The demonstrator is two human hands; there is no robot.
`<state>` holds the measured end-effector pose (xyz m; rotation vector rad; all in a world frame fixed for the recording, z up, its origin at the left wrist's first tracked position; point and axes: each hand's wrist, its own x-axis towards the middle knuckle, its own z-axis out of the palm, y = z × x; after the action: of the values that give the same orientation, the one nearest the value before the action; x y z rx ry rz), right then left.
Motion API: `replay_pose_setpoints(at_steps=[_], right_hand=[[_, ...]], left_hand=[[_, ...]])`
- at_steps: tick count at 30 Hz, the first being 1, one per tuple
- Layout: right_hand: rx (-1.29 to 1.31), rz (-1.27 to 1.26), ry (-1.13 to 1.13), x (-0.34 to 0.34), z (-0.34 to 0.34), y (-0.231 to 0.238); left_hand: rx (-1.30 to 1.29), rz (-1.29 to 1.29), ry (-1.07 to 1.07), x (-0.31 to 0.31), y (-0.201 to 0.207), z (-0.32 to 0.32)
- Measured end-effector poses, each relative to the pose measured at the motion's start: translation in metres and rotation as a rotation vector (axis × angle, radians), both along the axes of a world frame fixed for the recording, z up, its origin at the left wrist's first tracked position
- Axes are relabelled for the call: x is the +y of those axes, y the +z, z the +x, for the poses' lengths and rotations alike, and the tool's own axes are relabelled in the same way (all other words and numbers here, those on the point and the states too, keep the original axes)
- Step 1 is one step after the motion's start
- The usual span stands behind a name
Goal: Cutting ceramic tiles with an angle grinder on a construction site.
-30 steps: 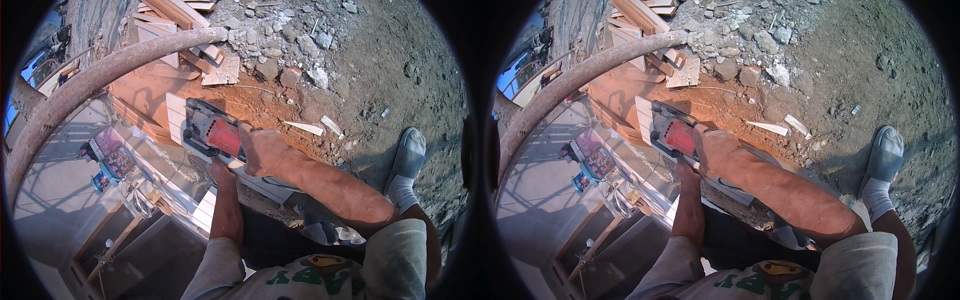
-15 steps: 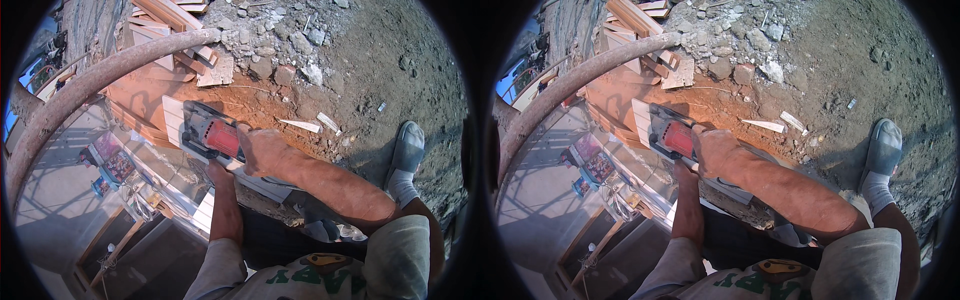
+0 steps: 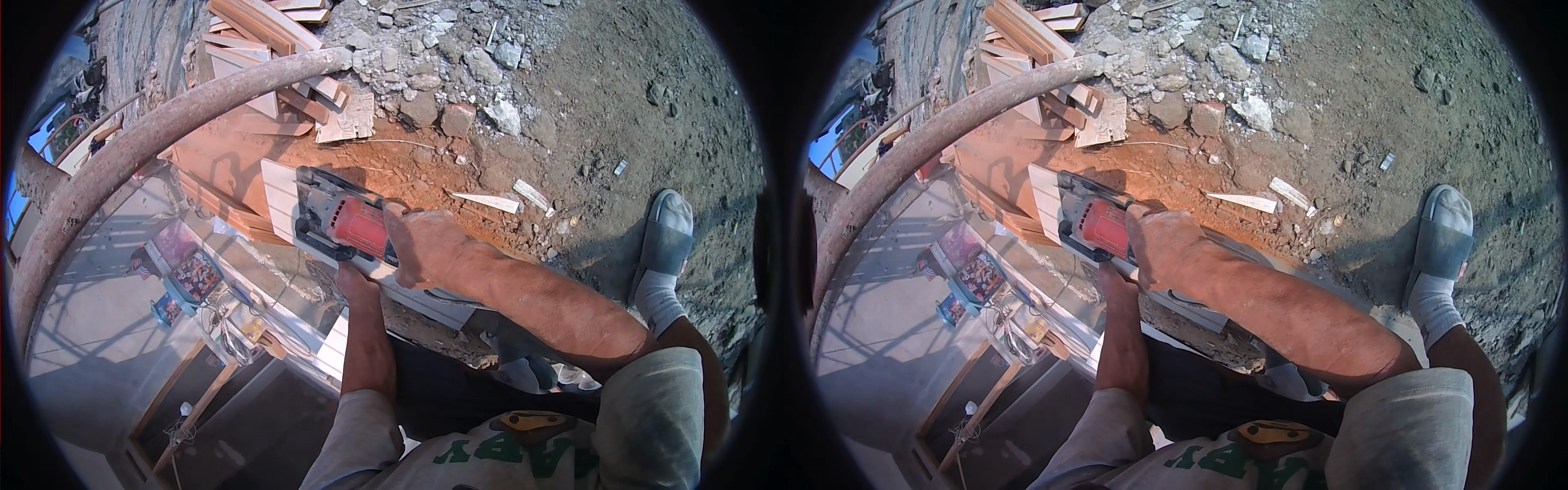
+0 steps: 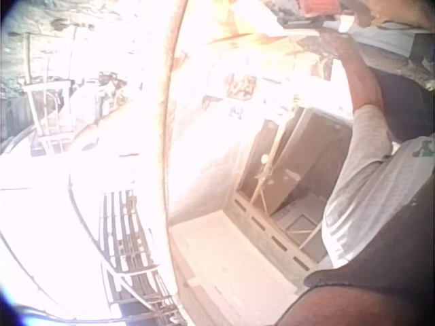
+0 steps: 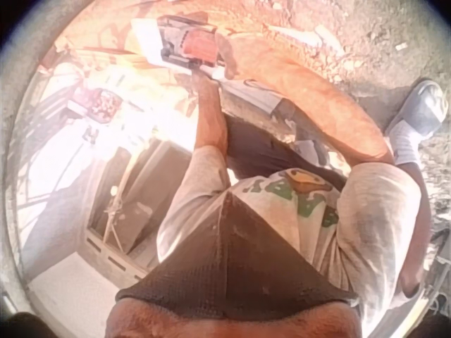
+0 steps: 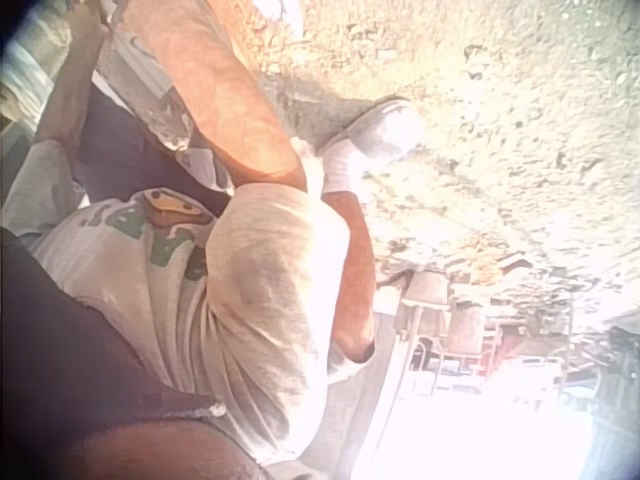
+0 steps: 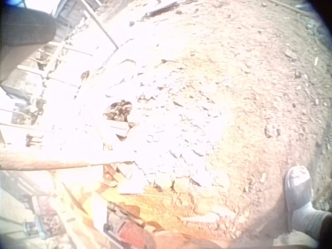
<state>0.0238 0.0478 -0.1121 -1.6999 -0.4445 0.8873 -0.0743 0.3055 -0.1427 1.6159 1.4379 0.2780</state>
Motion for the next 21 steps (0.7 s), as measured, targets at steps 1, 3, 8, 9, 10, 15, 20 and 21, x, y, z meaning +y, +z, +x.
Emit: replay_pose_setpoints(at_steps=[1, 3, 8, 9, 10, 15, 20, 21], right_hand=[[-0.007, 0.000, -0.001, 0.000, -0.001, 0.000], [-0.021, 0.005, -0.023, 0.002, -0.003, 0.000], [-0.025, 0.009, -0.036, 0.001, -0.004, -0.001], [-0.025, 0.000, -0.027, 0.001, -0.004, -0.001], [-0.025, -0.011, -0.018, 0.000, -0.004, -0.001], [-0.014, 0.021, -0.011, -0.001, -0.005, -0.003], [-0.004, -0.015, 0.000, -0.002, -0.007, -0.004], [0.000, -0.011, 0.000, -0.002, -0.007, -0.006]], left_hand=[[0.028, 0.009, -0.012, -0.001, 0.001, 0.001], [-0.012, -0.002, -0.010, 0.001, -0.001, -0.001], [-0.050, -0.033, -0.038, 0.003, -0.002, -0.001], [-0.062, -0.044, -0.056, 0.003, -0.001, -0.001], [-0.074, -0.056, -0.074, 0.002, -0.001, -0.002], [-0.079, -0.018, -0.003, 0.006, -0.005, -0.003], [-0.105, -0.021, -0.019, -0.002, -0.004, -0.001], [-0.090, -0.012, -0.049, -0.004, -0.003, -0.001]])
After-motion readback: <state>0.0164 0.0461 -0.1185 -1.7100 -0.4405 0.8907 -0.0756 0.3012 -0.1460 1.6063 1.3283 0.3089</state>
